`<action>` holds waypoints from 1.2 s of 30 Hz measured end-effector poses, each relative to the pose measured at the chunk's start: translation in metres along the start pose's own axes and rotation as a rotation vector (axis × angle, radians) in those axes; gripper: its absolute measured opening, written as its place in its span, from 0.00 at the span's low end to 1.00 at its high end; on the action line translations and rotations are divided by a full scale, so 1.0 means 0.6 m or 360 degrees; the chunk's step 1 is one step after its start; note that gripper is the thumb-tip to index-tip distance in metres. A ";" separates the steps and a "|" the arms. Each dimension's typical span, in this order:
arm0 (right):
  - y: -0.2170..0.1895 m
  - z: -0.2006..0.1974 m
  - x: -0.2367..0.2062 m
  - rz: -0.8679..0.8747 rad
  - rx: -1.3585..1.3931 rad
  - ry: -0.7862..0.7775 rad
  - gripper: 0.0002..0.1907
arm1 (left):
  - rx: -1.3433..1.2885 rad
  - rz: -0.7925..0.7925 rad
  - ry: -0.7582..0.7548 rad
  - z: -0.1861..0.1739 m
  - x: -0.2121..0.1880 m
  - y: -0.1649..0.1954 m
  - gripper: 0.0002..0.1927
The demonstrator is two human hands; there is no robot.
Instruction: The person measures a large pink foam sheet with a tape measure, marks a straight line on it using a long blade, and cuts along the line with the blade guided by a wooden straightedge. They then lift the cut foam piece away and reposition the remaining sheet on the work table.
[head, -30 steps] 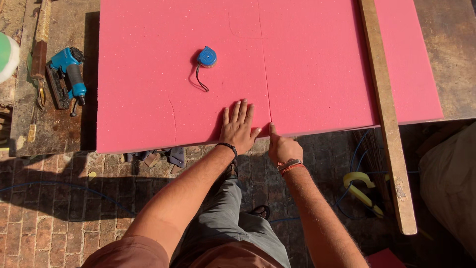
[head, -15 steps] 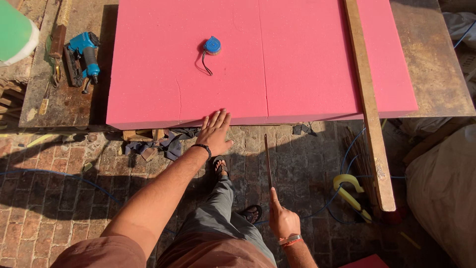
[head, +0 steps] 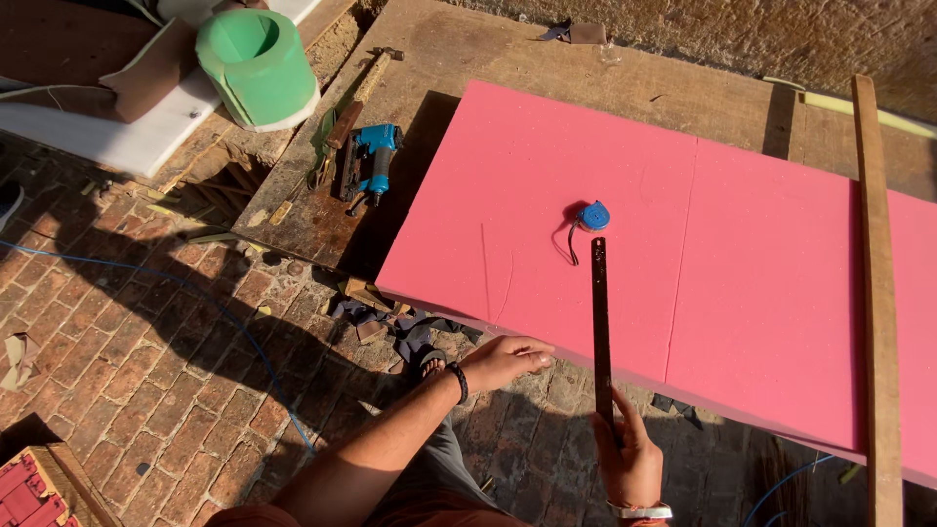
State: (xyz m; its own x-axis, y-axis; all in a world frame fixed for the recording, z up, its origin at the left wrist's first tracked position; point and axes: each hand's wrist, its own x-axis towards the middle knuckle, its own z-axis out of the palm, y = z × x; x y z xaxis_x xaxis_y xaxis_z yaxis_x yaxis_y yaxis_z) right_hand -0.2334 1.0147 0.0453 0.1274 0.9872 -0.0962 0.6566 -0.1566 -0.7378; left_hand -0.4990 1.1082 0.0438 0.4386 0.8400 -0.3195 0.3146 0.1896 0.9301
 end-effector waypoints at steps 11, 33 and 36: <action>-0.301 0.262 0.282 -0.0443 -0.0245 -0.0451 0.43 | -0.0093 -0.0174 0.0907 -0.336 0.063 -0.063 0.10; -0.310 0.319 0.643 -0.0187 -0.0548 0.0059 0.24 | 0.0233 -0.0462 0.1144 -0.562 0.053 -0.296 0.19; -0.398 0.408 0.666 -0.0587 -0.0388 -0.0159 0.19 | -0.0080 -0.0790 0.1093 -0.568 -0.005 -0.302 0.20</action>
State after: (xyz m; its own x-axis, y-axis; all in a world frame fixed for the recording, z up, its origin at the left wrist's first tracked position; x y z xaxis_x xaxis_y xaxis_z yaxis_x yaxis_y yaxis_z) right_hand -0.5215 1.4540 0.0193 -0.2127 0.9746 0.0707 0.8020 0.2154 -0.5571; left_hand -0.8444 1.2444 -0.0622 -0.3540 0.7726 -0.5270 0.2904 0.6265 0.7233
